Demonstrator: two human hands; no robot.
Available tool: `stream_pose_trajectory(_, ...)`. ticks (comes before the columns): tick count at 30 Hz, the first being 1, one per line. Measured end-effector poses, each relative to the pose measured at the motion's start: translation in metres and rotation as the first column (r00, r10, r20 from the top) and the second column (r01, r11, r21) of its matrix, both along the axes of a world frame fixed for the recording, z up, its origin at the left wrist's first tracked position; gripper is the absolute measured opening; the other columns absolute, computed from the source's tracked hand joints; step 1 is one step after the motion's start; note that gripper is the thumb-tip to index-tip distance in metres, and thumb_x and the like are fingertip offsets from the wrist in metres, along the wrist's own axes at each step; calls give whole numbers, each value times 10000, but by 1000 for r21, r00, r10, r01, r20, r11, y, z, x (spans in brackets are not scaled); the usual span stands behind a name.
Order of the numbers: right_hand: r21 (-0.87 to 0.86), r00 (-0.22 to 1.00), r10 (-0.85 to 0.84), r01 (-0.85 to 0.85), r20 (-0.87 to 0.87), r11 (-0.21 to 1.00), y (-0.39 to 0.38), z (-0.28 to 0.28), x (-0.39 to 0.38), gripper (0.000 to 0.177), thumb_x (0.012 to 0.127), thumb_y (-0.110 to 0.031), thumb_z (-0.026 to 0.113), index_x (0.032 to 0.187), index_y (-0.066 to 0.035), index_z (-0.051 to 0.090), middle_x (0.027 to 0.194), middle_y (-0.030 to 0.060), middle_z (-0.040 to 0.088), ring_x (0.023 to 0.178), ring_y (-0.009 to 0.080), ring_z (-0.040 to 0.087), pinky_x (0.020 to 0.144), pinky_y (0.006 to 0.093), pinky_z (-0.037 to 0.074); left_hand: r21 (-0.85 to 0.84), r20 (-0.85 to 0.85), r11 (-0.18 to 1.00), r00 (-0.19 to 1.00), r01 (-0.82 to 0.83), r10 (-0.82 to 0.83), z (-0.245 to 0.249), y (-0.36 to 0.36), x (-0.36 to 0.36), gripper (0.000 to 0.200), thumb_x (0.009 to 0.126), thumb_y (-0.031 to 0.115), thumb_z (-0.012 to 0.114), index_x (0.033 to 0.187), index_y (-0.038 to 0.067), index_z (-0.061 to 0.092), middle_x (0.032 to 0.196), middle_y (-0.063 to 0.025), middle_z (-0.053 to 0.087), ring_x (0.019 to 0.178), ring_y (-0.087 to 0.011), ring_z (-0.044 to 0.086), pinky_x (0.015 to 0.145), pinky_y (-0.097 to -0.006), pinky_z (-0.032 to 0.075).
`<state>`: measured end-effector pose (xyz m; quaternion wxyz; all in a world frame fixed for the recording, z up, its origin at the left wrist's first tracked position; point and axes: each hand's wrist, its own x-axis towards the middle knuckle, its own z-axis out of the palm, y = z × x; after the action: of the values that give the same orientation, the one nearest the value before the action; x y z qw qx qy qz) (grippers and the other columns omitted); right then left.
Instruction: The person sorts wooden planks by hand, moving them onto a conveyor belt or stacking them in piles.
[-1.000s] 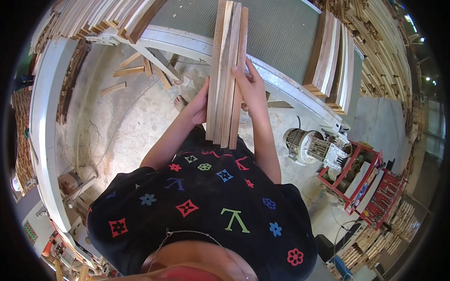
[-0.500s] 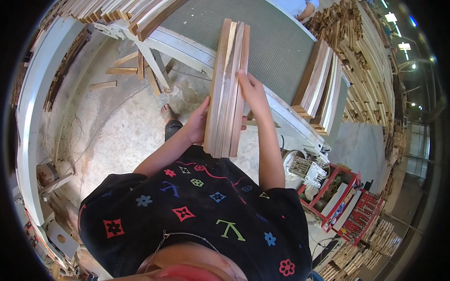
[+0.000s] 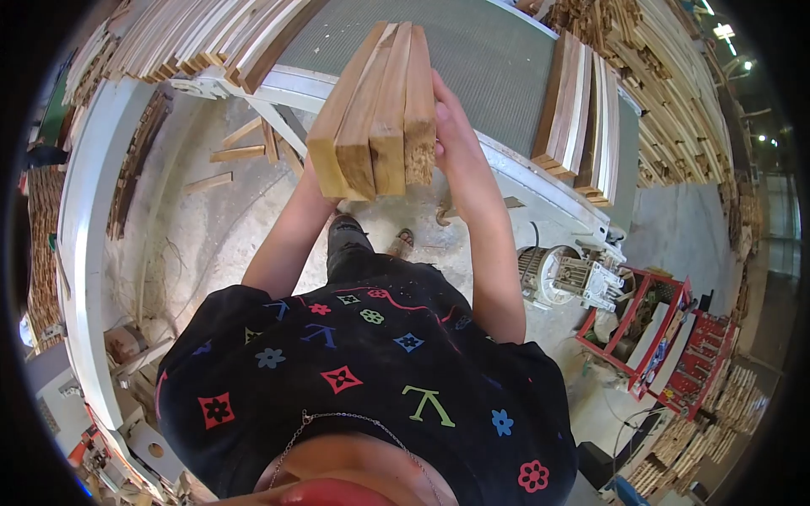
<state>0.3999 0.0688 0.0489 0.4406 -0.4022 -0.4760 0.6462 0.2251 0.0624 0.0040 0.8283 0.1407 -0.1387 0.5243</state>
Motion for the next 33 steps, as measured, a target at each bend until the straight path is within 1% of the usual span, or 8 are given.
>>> stream_pose_trajectory(5,69,1000,-11,12,-18,998,0,4,-8,523,1019,-298,537,1429,4,416,1342,80,532,1222,173,499,1035,333,400,3,32,1000,999,-17,17,1,2,0,655,1045,541,264,1477,62,375,1407,-132,520,1262,-274,544,1053,-442,453)
stream_pose_trajectory(11,150,912,189,-258,363,955,22,-20,31,576,1045,-367,457,1500,-39,328,1371,149,535,1262,245,514,1064,380,385,-222,-407,966,913,-129,28,-36,-30,0,764,998,649,248,1483,71,369,1369,-153,552,1229,-294,573,1027,-454,473)
stream_pose_trajectory(12,164,899,180,-263,399,951,26,-33,32,563,1044,-339,471,1491,-26,334,1341,153,559,1239,242,532,1051,372,398,-16,-358,999,933,-47,38,-53,-37,5,849,957,717,207,1473,67,386,1329,-181,576,1187,-341,597,1004,-476,488)
stream_pose_trajectory(14,244,936,34,-126,350,962,19,-51,10,561,1007,-299,549,1463,-15,390,1380,187,510,1318,267,454,1085,411,366,-444,-420,889,903,-114,-94,-78,-51,20,1103,772,908,293,1411,20,431,1183,-253,599,1054,-389,623,910,-468,521)
stream_pose_trajectory(17,563,664,-257,-296,702,772,22,-86,-33,804,867,-347,715,1480,-9,320,1338,277,485,1226,385,512,1030,439,420,-515,-478,849,860,-113,-176,-133,-60,20,980,853,840,257,1458,85,412,1310,-197,575,1159,-329,602,990,-481,495)
stream_pose_trajectory(20,456,476,-317,-210,820,865,23,-63,-78,949,760,-350,772,1499,-24,273,1299,322,444,1141,481,500,980,498,440,-538,-503,828,849,-161,-162,-133,-54,17,896,906,784,257,1489,115,377,1384,-149,538,1240,-292,555,1044,-450,456)
stream_pose_trajectory(31,461,533,-333,-122,778,879,237,-86,-220,1166,729,-483,790,1498,99,134,1305,373,464,1193,515,479,1008,521,418,-360,-773,894,621,-268,-125,-190,-39,-109,899,938,754,269,1514,66,324,1426,-172,497,1286,-298,498,1075,-442,368)
stream_pose_trajectory(33,326,754,-197,-24,627,945,269,-90,-239,1248,719,-534,797,1468,174,94,1354,393,443,1269,497,460,1057,476,401,-407,-821,828,552,-386,-146,-200,-63,-130,872,948,733,292,1521,75,313,1445,-165,476,1296,-301,483,1076,-449,362)
